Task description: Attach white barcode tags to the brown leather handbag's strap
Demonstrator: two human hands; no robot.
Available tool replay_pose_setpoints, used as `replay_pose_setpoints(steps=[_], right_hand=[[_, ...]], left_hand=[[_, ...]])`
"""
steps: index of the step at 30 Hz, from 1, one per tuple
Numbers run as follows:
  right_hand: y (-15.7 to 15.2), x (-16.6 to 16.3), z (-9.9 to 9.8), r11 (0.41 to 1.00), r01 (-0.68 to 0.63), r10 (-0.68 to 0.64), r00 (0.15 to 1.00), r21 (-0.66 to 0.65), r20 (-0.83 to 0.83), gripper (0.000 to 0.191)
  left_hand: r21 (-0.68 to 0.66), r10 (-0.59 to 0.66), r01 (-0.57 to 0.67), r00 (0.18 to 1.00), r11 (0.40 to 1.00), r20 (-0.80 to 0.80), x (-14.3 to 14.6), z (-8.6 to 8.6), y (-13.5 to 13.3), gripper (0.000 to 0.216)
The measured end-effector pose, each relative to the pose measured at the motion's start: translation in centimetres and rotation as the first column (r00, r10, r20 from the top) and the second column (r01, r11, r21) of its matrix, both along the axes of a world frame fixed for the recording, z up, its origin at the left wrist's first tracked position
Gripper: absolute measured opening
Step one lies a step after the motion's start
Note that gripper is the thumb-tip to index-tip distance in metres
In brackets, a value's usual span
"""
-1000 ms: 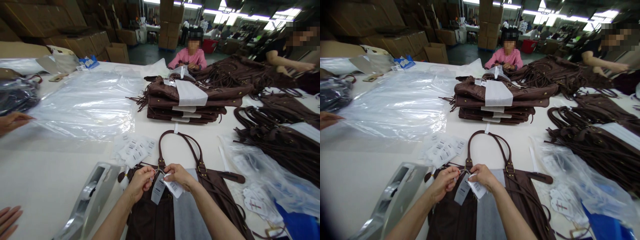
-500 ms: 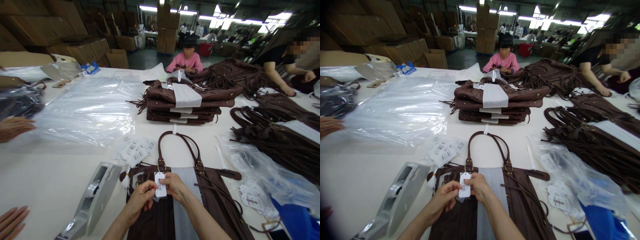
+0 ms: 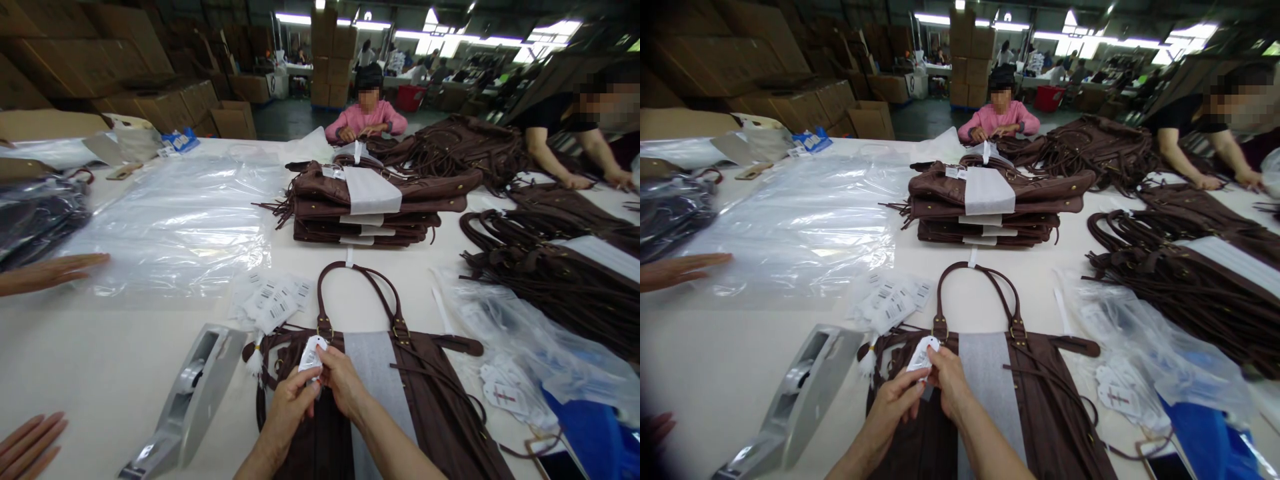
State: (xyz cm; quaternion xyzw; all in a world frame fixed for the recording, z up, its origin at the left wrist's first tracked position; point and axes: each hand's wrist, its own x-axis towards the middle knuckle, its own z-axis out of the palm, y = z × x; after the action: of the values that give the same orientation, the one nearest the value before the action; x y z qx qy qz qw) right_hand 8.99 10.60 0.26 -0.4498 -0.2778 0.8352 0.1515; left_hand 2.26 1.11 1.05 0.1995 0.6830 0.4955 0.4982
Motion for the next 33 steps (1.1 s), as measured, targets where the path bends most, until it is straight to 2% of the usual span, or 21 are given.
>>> replay_pose_setpoints(steps=[3,9,13,17,20,22,24,26,29,33], right_hand=[[0.2,0.1,0.0,0.998,0.037,-0.039,0.998,0.053,0.038,0.039],[0.1,-0.4,-0.6,0.991,0.125,-0.124,0.992,-0.057,0.015,0.038],[0.2,-1.0,-0.7,0.976,0.172,-0.164,0.984,-0.135,0.069,0.030],[0.1,-1.0,-0.4,0.977,0.172,-0.163,0.983,-0.122,0.085,0.028],[-0.3,-0.4,0.0,0.995,0.101,-0.101,0.994,-0.005,0.051,0.033],[-0.7,0.2,0.2,0.984,-0.018,0.009,0.999,0.175,0.050,0.037],[-1.0,0.8,0.2,0.917,-0.140,0.114,0.989,0.374,0.091,0.041],[-1.1,1.3,0.1,0.850,-0.198,0.139,0.978,0.488,0.154,0.039],[-1.2,2.2,0.4,0.778,-0.178,0.056,0.975,0.603,0.217,0.034],[-0.9,5.3,1.5,0.585,-0.222,0.000,0.962,0.780,0.274,0.032]], left_hand=[[-0.036,-0.063,0.069,0.989,0.997,0.135,0.4,0.2,0.1,0.056],[-0.050,-0.014,0.029,0.958,0.998,0.285,0.9,1.1,0.2,0.061],[-0.060,0.021,-0.002,0.948,0.998,0.318,1.7,1.7,0.4,0.063],[-0.045,0.047,-0.036,0.961,0.998,0.271,2.3,1.6,0.3,0.063],[0.010,0.120,-0.122,0.982,0.992,0.149,1.9,1.4,0.2,0.054],[0.029,0.178,-0.181,0.979,0.983,0.099,1.2,1.3,0.1,0.049],[0.019,0.219,-0.220,0.974,0.975,0.063,0.3,1.3,0.2,0.048],[-0.003,0.241,-0.241,0.970,0.971,-0.018,-0.7,1.6,0.3,0.048],[-0.026,0.219,-0.228,0.957,0.973,-0.193,-1.8,2.5,-0.2,0.044],[-0.044,0.120,-0.150,0.907,0.988,-0.404,-2.2,3.7,-3.5,0.037]])
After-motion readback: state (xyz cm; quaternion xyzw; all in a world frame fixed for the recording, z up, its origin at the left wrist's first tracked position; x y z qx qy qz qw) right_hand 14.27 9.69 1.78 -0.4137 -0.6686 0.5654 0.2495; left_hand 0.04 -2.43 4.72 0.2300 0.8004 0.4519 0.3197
